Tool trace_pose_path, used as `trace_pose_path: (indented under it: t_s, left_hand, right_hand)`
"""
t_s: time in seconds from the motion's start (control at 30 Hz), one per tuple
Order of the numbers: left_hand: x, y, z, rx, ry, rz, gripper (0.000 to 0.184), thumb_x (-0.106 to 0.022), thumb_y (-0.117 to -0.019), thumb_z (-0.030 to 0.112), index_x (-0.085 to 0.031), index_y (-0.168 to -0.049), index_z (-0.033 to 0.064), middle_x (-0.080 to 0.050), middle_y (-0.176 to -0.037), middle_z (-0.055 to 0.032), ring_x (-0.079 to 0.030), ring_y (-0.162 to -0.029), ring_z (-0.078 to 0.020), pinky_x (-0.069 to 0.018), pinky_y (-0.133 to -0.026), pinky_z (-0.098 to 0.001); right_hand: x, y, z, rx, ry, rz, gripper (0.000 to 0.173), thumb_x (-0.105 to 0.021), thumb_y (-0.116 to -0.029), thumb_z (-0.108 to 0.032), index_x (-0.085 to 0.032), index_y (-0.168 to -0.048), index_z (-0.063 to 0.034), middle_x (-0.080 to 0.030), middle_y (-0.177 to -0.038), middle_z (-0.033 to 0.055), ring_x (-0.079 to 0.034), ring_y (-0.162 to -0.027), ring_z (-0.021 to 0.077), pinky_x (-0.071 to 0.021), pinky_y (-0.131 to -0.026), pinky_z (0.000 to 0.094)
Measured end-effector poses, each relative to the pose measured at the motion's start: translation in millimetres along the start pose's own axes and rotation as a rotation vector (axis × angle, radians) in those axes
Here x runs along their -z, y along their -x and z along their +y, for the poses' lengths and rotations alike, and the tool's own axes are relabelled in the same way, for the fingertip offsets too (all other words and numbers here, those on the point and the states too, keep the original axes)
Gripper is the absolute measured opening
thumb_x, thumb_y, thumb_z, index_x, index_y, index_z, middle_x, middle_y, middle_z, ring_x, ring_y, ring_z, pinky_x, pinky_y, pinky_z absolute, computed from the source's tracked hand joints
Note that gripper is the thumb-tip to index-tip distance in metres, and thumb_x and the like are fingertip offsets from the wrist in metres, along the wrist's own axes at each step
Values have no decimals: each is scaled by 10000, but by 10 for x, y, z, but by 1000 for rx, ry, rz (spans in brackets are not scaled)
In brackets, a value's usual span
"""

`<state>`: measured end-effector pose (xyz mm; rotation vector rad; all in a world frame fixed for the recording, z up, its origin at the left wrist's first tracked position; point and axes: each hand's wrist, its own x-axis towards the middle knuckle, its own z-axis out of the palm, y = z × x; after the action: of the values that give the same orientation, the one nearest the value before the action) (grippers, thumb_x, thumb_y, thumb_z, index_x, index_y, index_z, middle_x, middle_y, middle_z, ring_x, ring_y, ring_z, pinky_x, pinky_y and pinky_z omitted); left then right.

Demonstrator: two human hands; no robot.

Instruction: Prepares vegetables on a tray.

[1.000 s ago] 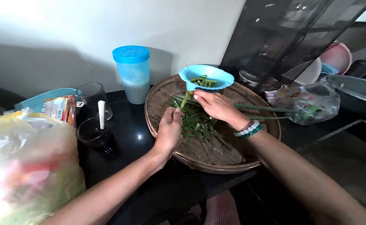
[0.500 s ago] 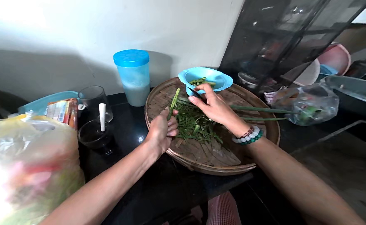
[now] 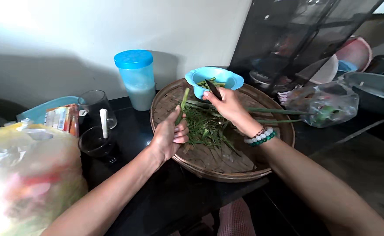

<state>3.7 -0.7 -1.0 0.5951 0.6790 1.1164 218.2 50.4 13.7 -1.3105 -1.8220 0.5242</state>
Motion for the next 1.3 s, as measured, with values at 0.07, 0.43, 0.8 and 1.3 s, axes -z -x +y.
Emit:
trace_pose_path:
  t_s: [0.07, 0.43, 0.8, 1.3]
  left_hand:
    - [-11, -2, -12, -17, 7, 17, 395, -332, -1112, 439, -509, -964, 119, -347, -556, 62, -319, -387, -20, -301, -371, -141]
    - [-26, 7, -11, -37, -78, 9, 377, -298, -1128, 404, -483, -948, 130, -299, -551, 73, -283, -390, -17, -273, -379, -140]
    - [22, -50, 30, 33, 104, 45, 386, -343, -1119, 396, -508, -912, 116, -383, -581, 52, -358, -396, -24, -340, -379, -135]
    - [-16, 0, -133, -228, -386, -23, 354, -280, -1138, 272, -589, -1115, 99, -368, -627, 61, -313, -464, -33, -280, -429, -164]
  right_hand:
    - [-40, 60, -32, -4, 45, -38, 502, -364, -1069, -586, -547, -1229, -146, -532, -709, 93, -517, -525, 244, -434, -458, 421]
    - [-283, -42, -66, 436, 518, 40, 394, -423, -1102, -381, -565, -1470, -371, -686, -942, 77, -656, -701, 266, -501, -539, 467]
    - [-67, -38, 6, 207, 354, 40, 543, -498, -1012, -617, -708, -1074, -120, -642, -759, 105, -622, -635, 289, -507, -558, 529]
    - [-279, 32, -175, 412, 174, -153, 517, -211, -1124, -406, -582, -1452, -260, -711, -1237, -45, -653, -772, 110, -542, -682, 384]
